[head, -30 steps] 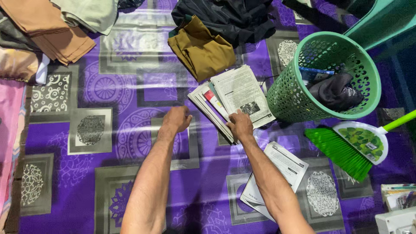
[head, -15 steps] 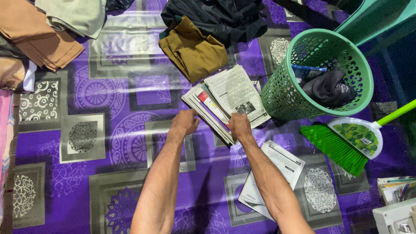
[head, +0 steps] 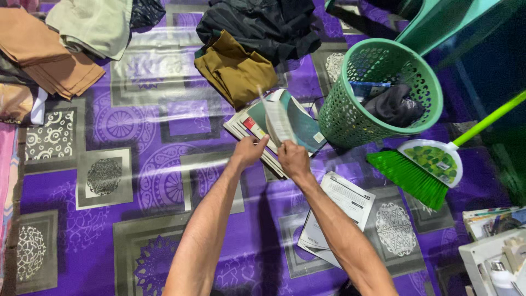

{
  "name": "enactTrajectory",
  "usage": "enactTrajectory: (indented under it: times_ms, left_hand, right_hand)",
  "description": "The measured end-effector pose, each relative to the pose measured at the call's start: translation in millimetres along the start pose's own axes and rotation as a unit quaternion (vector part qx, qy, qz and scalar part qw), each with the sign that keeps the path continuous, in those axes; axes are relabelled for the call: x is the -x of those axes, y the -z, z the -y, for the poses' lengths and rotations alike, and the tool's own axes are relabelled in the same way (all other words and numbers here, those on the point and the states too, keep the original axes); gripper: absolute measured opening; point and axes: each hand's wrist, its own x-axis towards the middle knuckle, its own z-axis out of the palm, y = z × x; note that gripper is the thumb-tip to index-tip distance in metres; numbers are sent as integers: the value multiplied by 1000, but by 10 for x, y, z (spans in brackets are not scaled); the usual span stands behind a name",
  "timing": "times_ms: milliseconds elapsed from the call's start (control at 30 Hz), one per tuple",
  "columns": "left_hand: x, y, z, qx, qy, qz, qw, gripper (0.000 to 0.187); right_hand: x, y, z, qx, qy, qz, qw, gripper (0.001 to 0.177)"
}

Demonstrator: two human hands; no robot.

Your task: The person picks up a headband and places it into a green basket. They then sort through a stack of documents and a textbook by hand.

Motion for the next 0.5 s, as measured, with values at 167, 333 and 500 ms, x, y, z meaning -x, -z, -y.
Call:
enactTrajectory:
  times_ms: [167,333,500]
  left_hand:
    - [-10,-52,-21,148,72,-32,986,58]
    - [-25,45,119,223,67,-95,968,40]
    - [116,378,-12,386,-15,2,922,36]
  right_hand:
    - [130,269,568,-8,73,47,996,22]
    - [103,477,820,-126,79,168,974,23]
    - [-450,767,565,-33,32,193,980,57]
